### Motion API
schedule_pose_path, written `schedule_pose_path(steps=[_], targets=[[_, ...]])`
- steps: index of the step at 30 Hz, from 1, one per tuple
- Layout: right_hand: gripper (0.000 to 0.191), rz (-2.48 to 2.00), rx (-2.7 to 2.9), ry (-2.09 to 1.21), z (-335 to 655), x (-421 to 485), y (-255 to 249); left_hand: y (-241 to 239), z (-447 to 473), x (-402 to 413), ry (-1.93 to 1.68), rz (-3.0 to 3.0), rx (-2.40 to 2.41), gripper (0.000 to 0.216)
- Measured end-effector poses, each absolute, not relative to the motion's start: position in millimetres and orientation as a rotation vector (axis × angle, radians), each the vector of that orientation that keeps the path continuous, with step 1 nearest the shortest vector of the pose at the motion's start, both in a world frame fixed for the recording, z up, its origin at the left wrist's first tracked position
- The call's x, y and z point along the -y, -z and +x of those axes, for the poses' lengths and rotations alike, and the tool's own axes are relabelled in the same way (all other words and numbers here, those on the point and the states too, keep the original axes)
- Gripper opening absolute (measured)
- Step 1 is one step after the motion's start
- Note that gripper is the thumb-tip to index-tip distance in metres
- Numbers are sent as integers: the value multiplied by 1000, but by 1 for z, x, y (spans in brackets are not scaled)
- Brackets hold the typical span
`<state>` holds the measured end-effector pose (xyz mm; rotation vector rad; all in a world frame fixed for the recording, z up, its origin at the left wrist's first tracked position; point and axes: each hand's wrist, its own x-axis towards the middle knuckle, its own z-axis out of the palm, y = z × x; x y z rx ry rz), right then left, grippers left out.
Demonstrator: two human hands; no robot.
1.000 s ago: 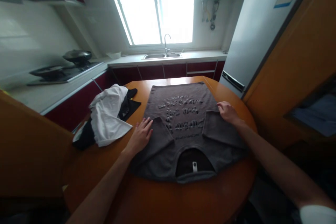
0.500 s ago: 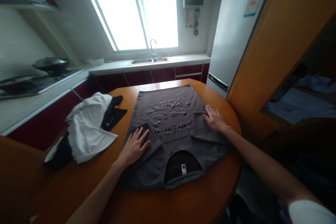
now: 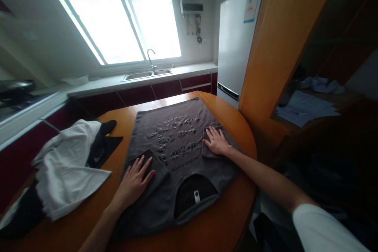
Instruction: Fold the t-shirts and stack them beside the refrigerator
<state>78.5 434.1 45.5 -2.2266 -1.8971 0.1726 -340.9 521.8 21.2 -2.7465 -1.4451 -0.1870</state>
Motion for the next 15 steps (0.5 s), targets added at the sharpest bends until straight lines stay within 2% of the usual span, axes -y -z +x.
schedule_pose_path(steps=[15], targets=[[69, -2238, 1784, -136, 62, -437, -44, -31, -337, -514, 209, -2779, 1454, 64]])
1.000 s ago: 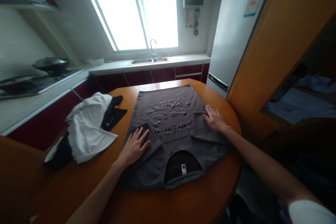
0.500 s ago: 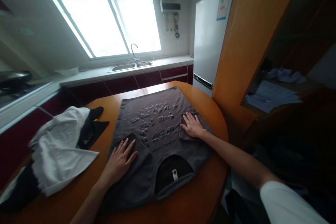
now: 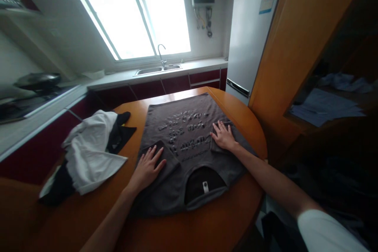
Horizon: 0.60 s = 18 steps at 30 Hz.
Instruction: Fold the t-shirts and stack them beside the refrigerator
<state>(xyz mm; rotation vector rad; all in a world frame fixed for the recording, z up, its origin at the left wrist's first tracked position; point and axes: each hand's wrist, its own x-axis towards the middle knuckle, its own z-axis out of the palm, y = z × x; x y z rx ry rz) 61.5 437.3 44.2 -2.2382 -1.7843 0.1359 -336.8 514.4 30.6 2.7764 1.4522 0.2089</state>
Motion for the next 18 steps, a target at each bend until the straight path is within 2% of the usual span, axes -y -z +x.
schedule_pose_path(steps=[6, 12, 18], targets=[[64, -2111, 1937, -137, 50, -426, -40, -52, -321, -489, -395, 2802, -1416, 60], [65, -2088, 1971, -86, 43, -421, -36, -49, -297, -463, -227, 2692, -1411, 60], [67, -2088, 2077, -165, 40, -419, -32, -52, -289, -457, -312, 2684, -1417, 61]])
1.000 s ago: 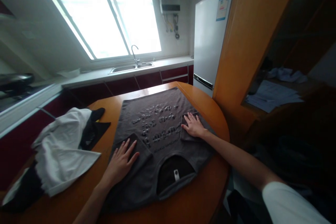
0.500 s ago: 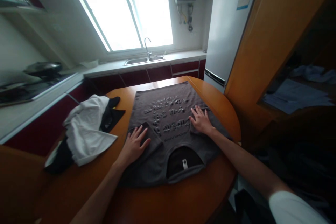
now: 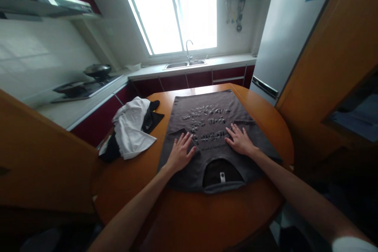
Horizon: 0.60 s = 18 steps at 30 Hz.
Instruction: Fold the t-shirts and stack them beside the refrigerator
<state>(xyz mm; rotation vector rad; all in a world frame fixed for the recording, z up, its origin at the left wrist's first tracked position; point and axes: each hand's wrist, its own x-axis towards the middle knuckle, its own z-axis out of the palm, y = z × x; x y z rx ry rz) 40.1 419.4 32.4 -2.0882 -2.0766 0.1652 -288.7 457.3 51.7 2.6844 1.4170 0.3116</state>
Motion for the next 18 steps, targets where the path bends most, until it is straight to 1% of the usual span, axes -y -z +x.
schedule_pose_path(steps=[3, 14, 18], targets=[[67, -2102, 2082, -178, 39, -420, -28, -48, -287, -454, -202, 2715, -1385, 65], [66, -2096, 2088, -162, 39, -419, -29, -45, -287, -448, -222, 2799, -1310, 66], [65, -2090, 2090, -140, 39, -419, -28, -45, -287, -445, -121, 2824, -1215, 63]])
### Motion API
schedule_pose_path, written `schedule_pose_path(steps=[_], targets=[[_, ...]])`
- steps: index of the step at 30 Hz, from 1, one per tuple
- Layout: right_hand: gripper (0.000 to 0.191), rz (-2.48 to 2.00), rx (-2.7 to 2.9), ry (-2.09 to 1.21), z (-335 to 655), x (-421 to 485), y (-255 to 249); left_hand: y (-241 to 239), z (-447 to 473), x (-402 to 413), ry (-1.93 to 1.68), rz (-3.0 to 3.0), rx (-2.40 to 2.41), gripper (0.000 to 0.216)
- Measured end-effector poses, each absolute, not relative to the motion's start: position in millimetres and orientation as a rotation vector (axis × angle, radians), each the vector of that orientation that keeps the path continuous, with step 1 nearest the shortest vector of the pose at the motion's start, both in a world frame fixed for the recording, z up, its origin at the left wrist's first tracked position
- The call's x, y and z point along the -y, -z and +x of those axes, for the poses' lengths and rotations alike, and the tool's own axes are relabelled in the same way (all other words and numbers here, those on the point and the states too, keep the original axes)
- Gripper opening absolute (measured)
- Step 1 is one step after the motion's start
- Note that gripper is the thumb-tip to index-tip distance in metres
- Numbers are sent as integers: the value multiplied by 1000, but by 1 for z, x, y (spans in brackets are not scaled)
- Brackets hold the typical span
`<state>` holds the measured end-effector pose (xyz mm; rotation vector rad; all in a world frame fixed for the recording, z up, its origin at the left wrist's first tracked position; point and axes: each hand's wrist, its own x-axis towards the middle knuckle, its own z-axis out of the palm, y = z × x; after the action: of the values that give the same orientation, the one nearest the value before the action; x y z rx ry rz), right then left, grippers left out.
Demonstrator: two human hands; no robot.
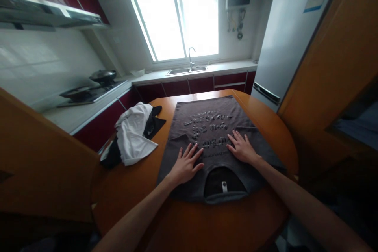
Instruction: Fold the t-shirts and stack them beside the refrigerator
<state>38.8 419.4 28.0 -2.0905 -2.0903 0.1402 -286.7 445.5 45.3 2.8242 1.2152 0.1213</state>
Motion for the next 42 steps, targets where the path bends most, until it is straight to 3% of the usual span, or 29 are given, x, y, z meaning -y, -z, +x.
schedule_pose_path(steps=[9, 14, 20, 25, 42], targets=[[65, -2087, 2092, -136, 37, -419, -28, -63, -291, -445, -259, 2833, -1174, 60], [65, -2097, 2094, -157, 38, -420, -29, -60, -299, -460, -438, 2727, -1405, 53], [65, -2101, 2087, -173, 37, -420, -32, -47, -302, -467, -254, 2638, -1579, 63], [68, -2091, 2107, -173, 40, -420, -27, -51, -298, -466, -405, 2639, -1594, 64], [66, -2119, 2125, -142, 42, -420, -26, -50, -286, -455, -295, 2610, -1536, 83]])
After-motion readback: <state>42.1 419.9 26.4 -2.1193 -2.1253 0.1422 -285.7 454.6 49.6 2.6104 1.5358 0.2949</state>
